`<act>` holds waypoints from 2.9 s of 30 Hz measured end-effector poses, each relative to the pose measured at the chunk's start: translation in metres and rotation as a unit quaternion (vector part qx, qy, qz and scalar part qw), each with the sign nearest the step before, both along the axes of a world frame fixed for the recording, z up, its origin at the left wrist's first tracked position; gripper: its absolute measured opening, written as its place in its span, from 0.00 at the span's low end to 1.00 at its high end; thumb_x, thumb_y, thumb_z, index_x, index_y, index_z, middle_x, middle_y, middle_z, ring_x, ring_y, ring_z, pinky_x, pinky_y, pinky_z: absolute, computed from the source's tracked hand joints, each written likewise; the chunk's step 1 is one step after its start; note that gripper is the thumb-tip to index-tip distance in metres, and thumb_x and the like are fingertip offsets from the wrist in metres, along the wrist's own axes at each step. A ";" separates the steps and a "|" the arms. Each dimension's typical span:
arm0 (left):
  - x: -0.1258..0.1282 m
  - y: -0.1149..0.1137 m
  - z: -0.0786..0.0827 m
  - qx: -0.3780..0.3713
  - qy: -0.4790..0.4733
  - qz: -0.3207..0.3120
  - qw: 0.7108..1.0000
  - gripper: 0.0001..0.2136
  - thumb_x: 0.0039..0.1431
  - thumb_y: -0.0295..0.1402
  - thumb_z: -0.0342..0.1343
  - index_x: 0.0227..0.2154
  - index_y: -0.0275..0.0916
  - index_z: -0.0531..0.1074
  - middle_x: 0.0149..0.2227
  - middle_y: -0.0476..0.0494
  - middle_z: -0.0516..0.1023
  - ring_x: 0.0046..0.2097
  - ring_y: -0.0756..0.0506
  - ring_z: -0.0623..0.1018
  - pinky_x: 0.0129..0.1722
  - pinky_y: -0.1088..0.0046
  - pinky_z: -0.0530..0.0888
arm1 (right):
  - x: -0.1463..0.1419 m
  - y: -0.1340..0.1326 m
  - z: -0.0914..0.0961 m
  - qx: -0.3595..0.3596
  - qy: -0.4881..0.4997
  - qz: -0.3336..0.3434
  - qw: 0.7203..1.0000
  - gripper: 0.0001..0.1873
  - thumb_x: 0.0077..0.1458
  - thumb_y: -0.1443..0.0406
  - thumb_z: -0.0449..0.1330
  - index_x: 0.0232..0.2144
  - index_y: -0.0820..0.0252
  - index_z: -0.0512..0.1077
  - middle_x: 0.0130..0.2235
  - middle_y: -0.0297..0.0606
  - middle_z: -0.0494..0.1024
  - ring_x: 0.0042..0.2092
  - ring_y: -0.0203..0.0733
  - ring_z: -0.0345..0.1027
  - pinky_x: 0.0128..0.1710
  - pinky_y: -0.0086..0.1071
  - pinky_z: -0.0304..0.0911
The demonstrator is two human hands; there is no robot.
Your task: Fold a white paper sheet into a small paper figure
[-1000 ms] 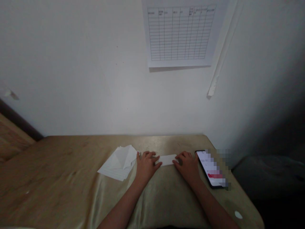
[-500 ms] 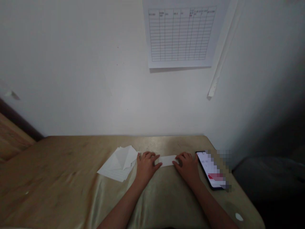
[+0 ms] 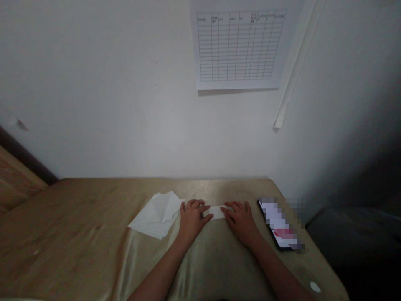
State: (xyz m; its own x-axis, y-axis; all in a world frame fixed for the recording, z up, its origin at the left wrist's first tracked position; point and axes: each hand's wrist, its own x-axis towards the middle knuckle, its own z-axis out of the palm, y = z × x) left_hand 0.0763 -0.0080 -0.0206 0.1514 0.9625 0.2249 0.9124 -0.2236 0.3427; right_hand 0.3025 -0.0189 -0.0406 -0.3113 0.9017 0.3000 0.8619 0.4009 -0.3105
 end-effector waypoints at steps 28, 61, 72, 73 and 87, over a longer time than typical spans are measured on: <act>-0.001 -0.001 0.005 -0.028 -0.008 0.012 1.000 0.15 0.59 0.45 0.65 0.48 0.56 0.80 0.56 0.50 0.79 0.62 0.36 0.69 0.66 0.41 0.53 | -0.006 0.002 0.009 -0.011 -0.059 -0.006 0.998 0.20 0.70 0.61 0.50 0.59 0.38 0.71 0.58 0.36 0.75 0.63 0.50 0.61 0.69 0.61 0.37; 0.015 -0.006 0.006 0.008 0.010 0.022 1.000 0.11 0.56 0.46 0.67 0.41 0.52 0.82 0.63 0.48 0.73 0.64 0.34 0.67 0.65 0.40 0.56 | -0.008 0.004 0.013 -0.054 0.012 -0.031 0.998 0.18 0.65 0.58 0.56 0.56 0.38 0.73 0.56 0.37 0.74 0.62 0.50 0.61 0.68 0.60 0.38; 0.021 -0.006 0.011 -0.022 0.042 0.015 0.999 0.17 0.57 0.49 0.64 0.46 0.50 0.78 0.63 0.44 0.72 0.65 0.32 0.66 0.64 0.29 0.52 | -0.010 0.007 0.014 -0.079 0.040 -0.052 0.995 0.19 0.60 0.54 0.62 0.54 0.38 0.74 0.54 0.39 0.73 0.60 0.51 0.62 0.68 0.57 0.39; 0.020 -0.006 0.011 -0.030 0.045 0.013 0.998 0.17 0.57 0.49 0.64 0.47 0.50 0.77 0.64 0.44 0.71 0.66 0.31 0.64 0.64 0.28 0.51 | -0.009 0.008 0.014 -0.084 0.037 -0.050 0.995 0.20 0.61 0.55 0.61 0.55 0.38 0.74 0.55 0.39 0.73 0.60 0.51 0.61 0.68 0.56 0.40; -0.001 -0.002 0.016 -0.120 0.047 0.019 0.991 0.17 0.58 0.45 0.64 0.51 0.63 0.77 0.72 0.48 0.59 0.73 0.28 0.50 0.61 0.21 0.45 | 0.009 0.018 0.004 -0.128 0.038 -0.004 0.991 0.33 0.57 0.72 0.54 0.61 0.39 0.69 0.61 0.36 0.69 0.65 0.47 0.57 0.69 0.50 0.40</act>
